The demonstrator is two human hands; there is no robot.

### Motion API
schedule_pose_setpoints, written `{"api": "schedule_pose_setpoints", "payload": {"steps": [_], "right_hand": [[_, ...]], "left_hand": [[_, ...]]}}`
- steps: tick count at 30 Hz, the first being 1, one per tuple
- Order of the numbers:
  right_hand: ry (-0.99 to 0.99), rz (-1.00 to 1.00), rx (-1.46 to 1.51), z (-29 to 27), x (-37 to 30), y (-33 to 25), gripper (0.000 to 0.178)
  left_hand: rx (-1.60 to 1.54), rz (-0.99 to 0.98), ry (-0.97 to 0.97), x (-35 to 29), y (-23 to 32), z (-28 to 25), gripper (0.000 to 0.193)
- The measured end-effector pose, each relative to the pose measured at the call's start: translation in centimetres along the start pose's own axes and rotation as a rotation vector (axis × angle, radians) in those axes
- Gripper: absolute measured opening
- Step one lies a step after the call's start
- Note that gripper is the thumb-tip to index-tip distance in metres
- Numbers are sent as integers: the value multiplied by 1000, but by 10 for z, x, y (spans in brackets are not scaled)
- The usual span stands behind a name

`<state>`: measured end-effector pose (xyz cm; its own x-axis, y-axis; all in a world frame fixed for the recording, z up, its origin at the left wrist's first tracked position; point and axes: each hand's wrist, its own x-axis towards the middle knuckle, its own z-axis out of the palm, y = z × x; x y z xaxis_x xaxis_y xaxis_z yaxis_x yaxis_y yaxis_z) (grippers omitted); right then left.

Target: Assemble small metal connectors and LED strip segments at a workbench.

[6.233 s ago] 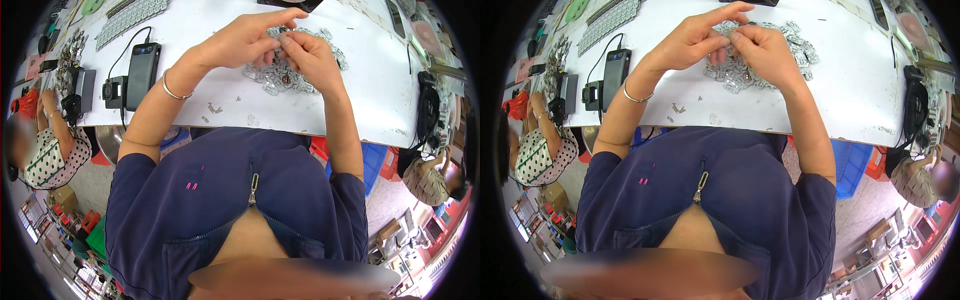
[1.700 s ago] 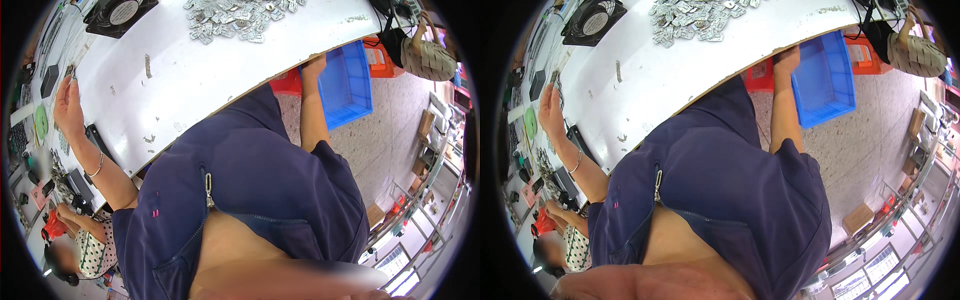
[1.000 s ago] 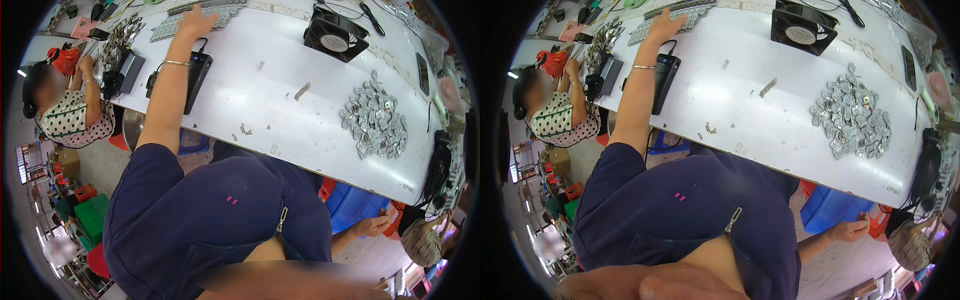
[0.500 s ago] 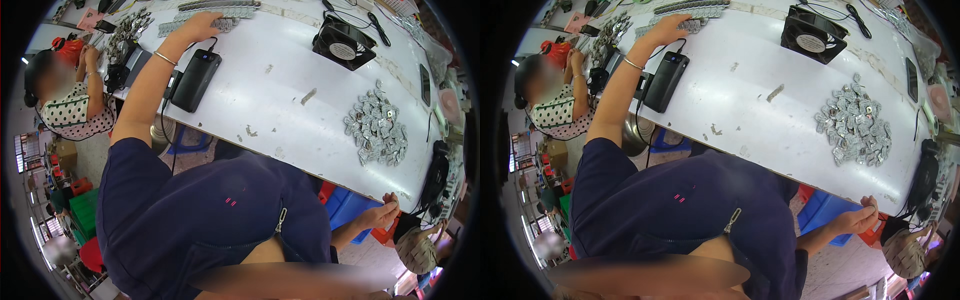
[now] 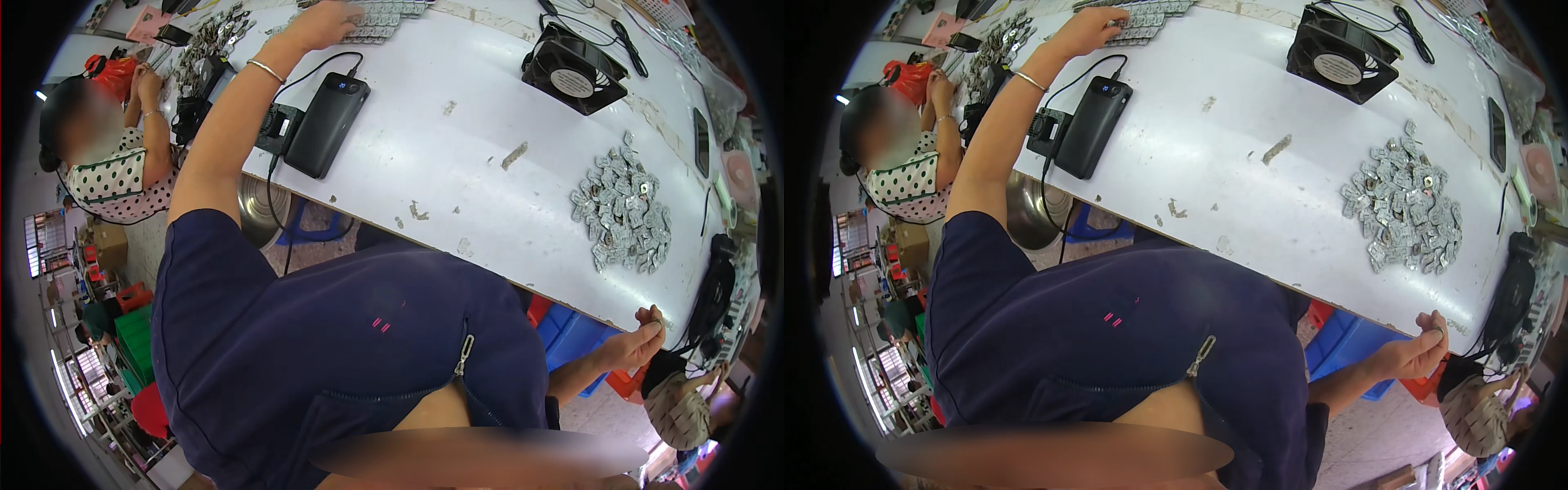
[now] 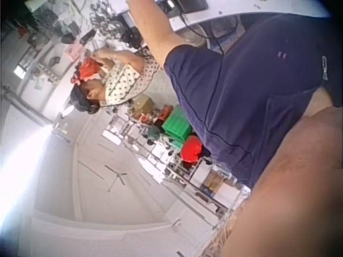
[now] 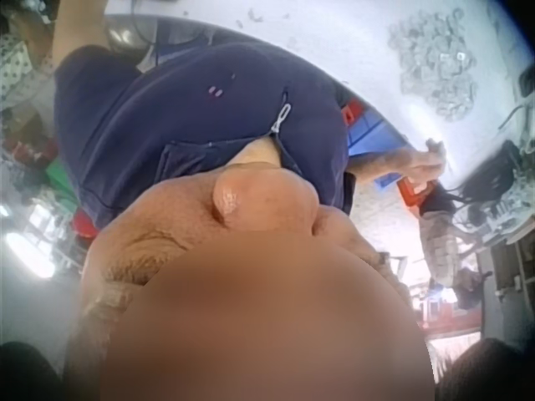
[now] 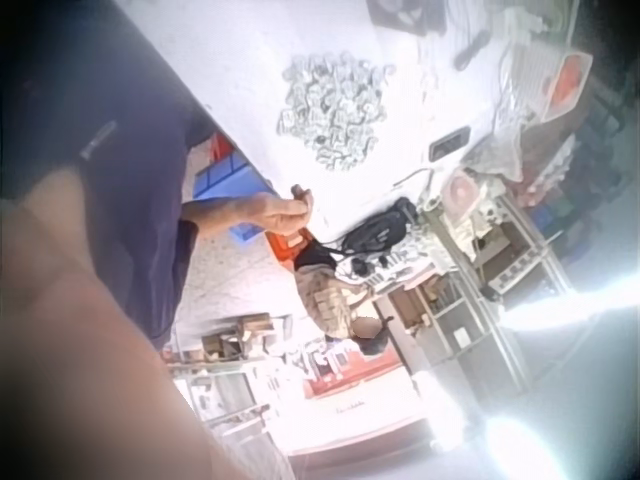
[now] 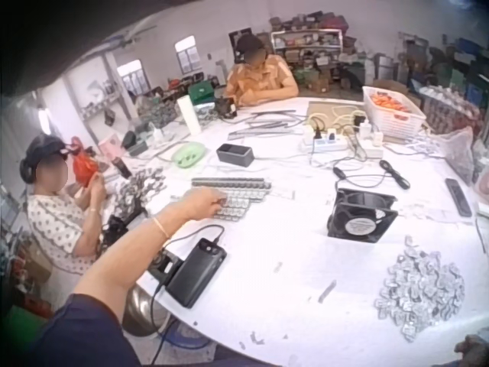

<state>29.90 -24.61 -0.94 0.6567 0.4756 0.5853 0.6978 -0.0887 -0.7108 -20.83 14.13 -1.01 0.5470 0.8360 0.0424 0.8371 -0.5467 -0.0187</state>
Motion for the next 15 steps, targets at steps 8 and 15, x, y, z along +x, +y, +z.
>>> {"api": "schedule_pose_setpoints", "payload": {"steps": [8, 15], "right_hand": [[-57, -72, 11, 6, 3, -10, 28], [-77, -54, 2, 7, 0, -12, 28]], "left_hand": [[-103, -20, 78, 6, -21, 19, 23], [-174, 106, 162, 7, -25, 19, 22]]}}
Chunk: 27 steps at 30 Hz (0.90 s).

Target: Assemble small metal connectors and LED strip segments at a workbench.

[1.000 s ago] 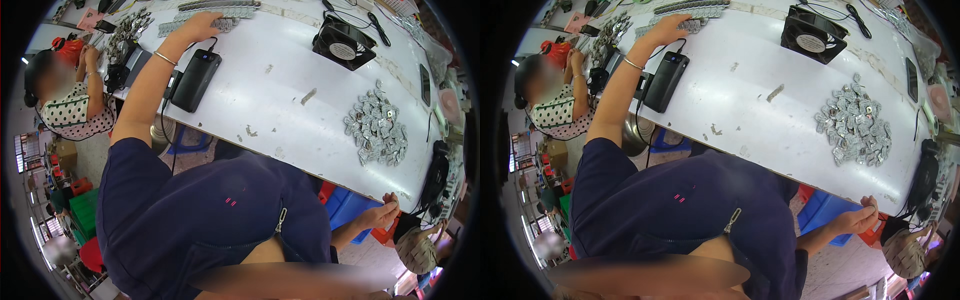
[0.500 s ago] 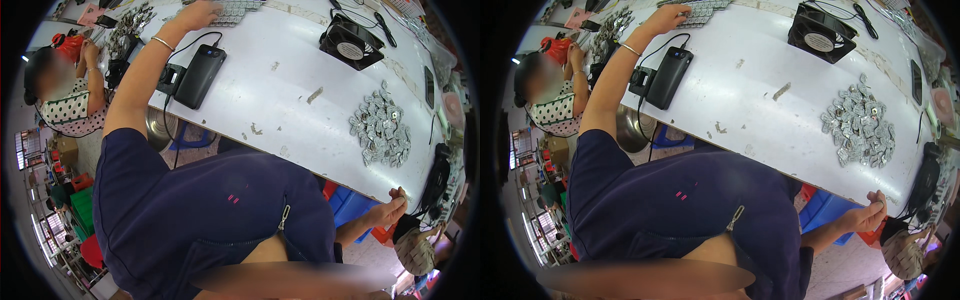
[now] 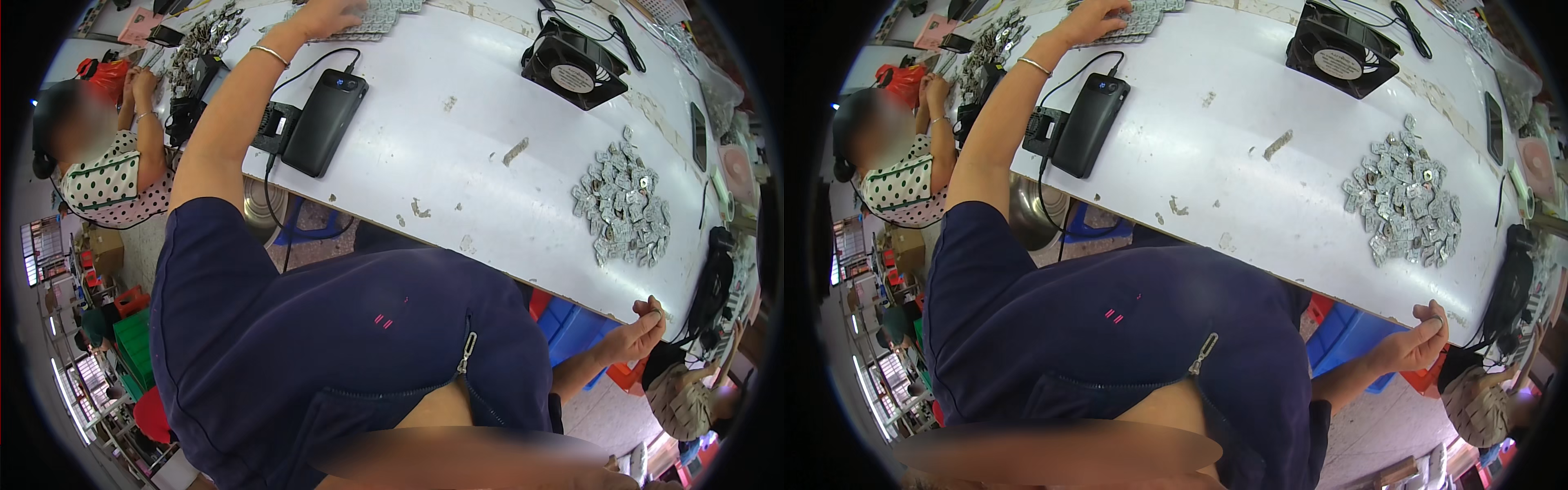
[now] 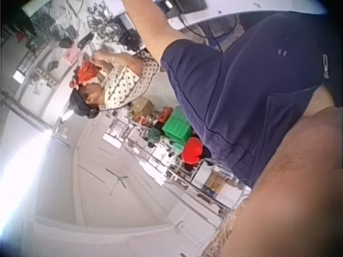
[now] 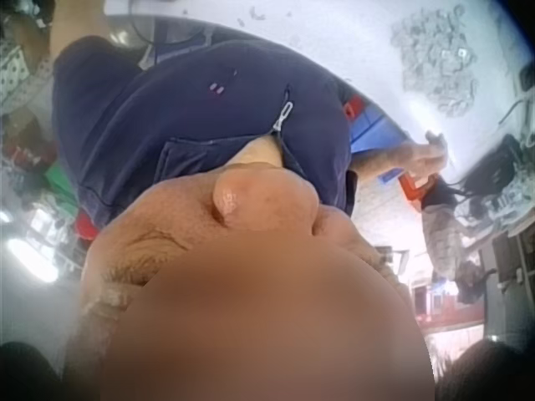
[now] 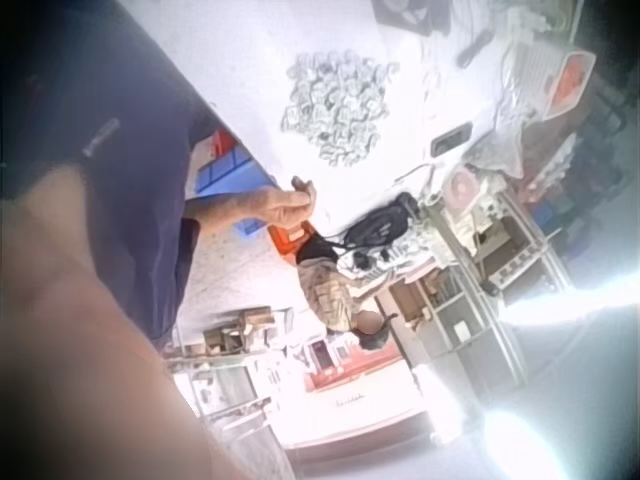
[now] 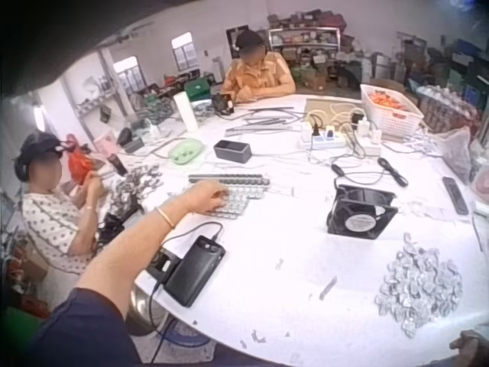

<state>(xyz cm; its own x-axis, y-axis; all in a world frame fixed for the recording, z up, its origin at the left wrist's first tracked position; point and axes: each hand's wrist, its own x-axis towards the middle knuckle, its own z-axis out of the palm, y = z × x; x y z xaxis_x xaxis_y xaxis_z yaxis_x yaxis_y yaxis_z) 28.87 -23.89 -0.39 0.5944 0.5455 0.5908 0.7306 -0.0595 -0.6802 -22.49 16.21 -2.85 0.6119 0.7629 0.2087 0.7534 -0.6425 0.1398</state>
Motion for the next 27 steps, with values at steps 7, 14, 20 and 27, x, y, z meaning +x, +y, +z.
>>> {"api": "schedule_pose_setpoints", "payload": {"steps": [7, 14, 20, 27], "right_hand": [[-4, -11, 20, 1, 2, -4, 27], [-88, 114, 265, 32, 6, -36, 23], [-546, 323, 536, 74, -6, -66, 20], [-693, 400, 530, 87, 1, -74, 18]], "left_hand": [[-70, -77, 11, 20, 8, -24, 10], [-229, 196, 67, 30, 209, -116, 38], [-822, 338, -295, 25, 303, -23, 23], [-737, 300, -420, 17, 313, -1, 20]]}}
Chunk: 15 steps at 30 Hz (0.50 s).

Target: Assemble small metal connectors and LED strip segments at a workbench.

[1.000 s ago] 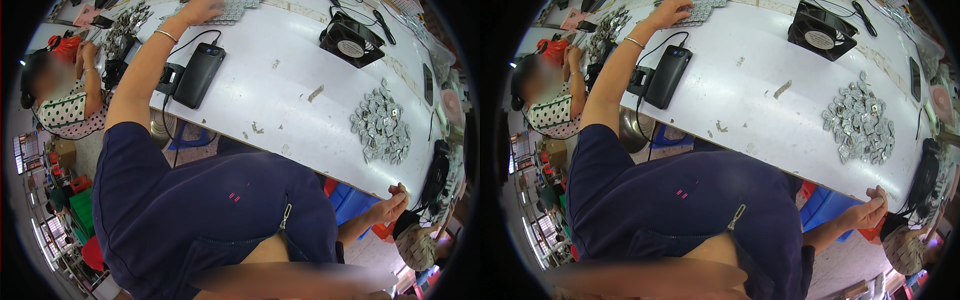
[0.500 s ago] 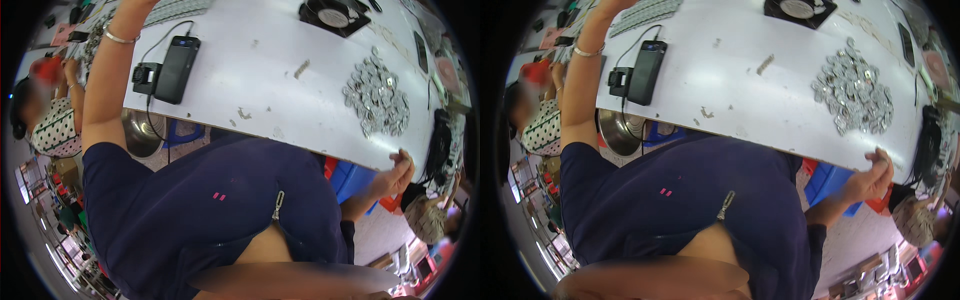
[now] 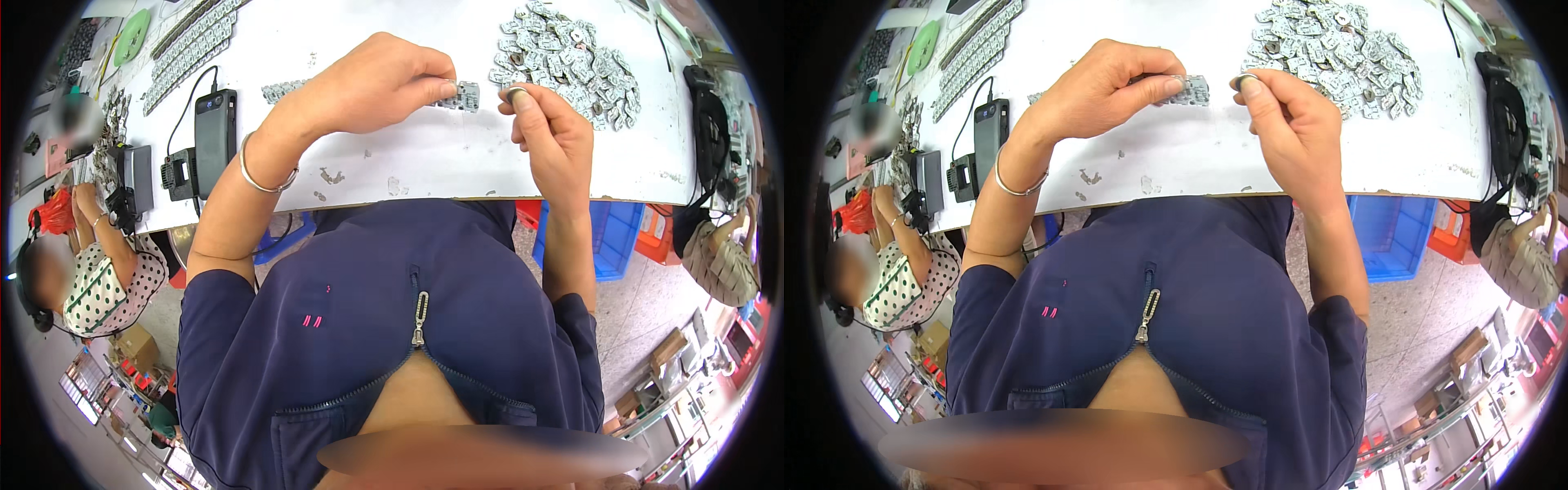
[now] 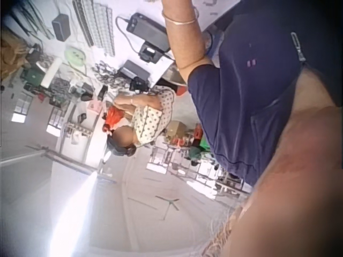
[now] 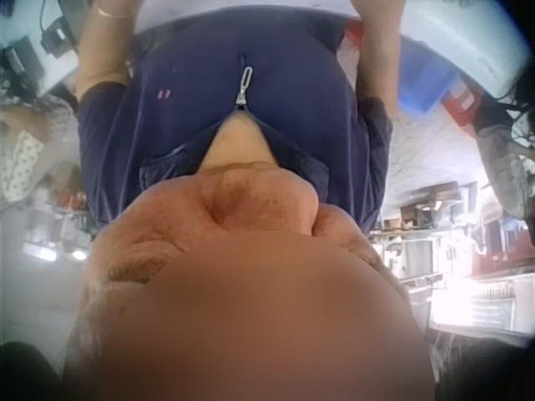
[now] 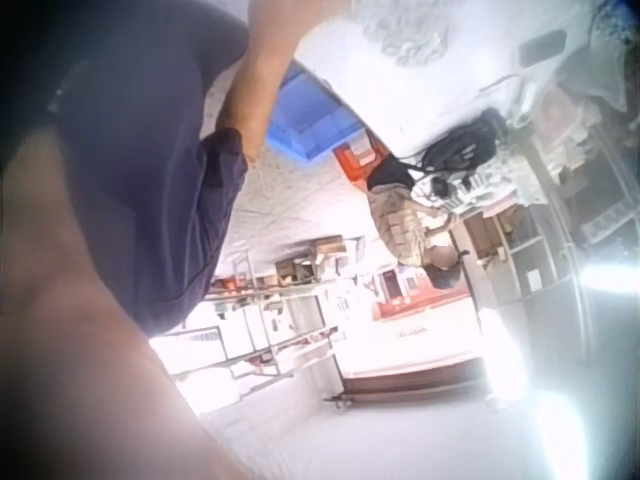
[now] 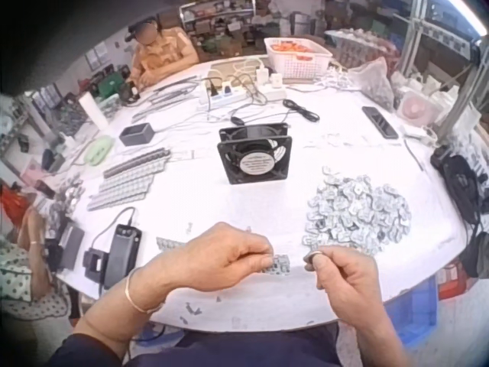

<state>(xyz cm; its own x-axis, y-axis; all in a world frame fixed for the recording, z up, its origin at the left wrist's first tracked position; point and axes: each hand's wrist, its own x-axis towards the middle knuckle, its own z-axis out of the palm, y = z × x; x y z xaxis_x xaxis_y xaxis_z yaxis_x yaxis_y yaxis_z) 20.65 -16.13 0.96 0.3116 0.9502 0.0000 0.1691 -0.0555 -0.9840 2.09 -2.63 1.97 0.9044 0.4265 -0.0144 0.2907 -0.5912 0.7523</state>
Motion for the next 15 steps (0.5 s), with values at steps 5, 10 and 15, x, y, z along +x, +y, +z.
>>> {"api": "schedule_pose_setpoints", "payload": {"steps": [5, 10, 15], "right_hand": [[-75, -59, -36, 12, 7, 10, 18], [-111, -1, -28, 18, 10, 8, 18], [-108, 64, -90, 18, 9, 14, 20]], "left_hand": [[-186, -27, 64, -1, -6, 4, 20], [-129, -74, 98, -6, -2, 4, 19], [25, 63, 188, 2, -6, 17, 14]]}}
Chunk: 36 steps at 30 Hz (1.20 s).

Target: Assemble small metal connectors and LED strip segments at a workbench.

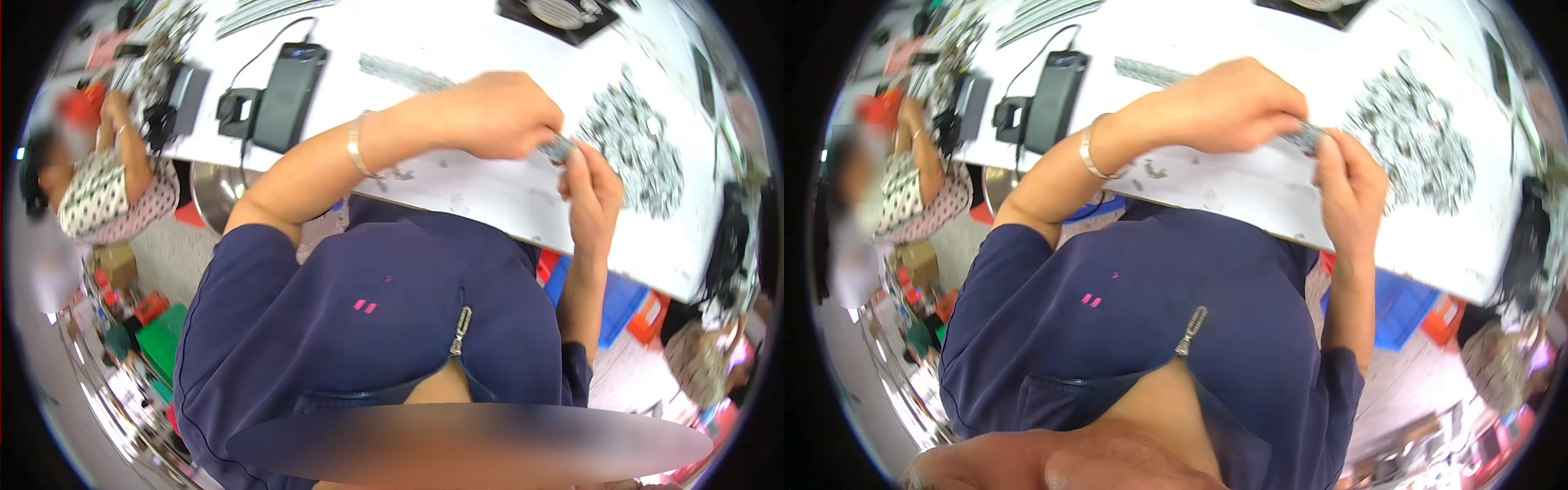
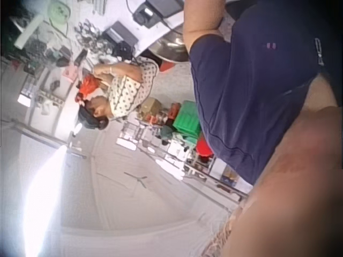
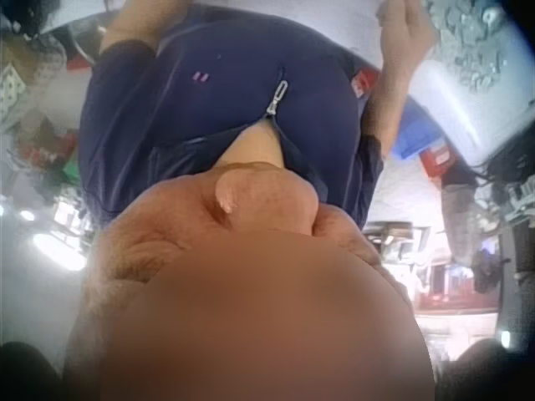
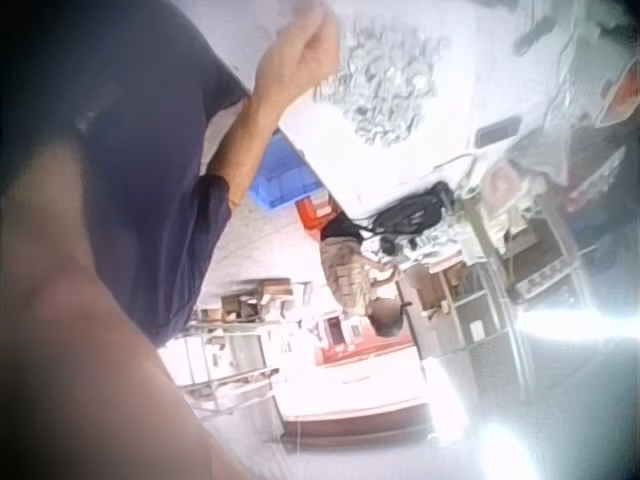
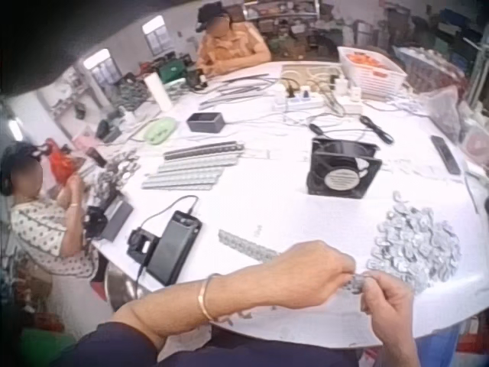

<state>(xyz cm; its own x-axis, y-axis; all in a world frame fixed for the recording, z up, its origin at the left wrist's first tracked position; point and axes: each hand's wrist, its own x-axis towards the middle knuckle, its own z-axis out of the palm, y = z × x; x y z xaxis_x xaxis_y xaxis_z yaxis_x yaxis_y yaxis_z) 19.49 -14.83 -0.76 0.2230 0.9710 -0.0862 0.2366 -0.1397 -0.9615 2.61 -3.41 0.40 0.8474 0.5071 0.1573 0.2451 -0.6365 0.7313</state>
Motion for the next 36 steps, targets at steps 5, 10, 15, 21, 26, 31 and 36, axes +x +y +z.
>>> {"api": "schedule_pose_setpoints", "payload": {"steps": [5, 10, 15, 21, 26, 31, 36], "right_hand": [[-46, 7, 49, -1, 3, 3, 20], [-83, 38, -42, -1, 7, -8, 18], [-125, -35, -92, 3, 13, -20, 17], [-246, 83, 88, 0, 30, -16, 21], [-340, 80, 173, -7, 38, -8, 22], [-418, 172, 488, -10, 41, -4, 23], [-65, 39, 172, -13, 52, -7, 22]], "left_hand": [[-64, -117, -14, -3, 9, 1, 12], [-57, -110, -33, -4, 7, -5, 14], [-97, 6, -116, 0, -1, -11, 16], [-56, -102, -187, 2, -1, -25, 18], [-352, -247, -246, 3, -3, -25, 19], [-430, -186, -200, 7, -4, -31, 17], [105, 26, 179, 13, -11, -14, 19]]}}
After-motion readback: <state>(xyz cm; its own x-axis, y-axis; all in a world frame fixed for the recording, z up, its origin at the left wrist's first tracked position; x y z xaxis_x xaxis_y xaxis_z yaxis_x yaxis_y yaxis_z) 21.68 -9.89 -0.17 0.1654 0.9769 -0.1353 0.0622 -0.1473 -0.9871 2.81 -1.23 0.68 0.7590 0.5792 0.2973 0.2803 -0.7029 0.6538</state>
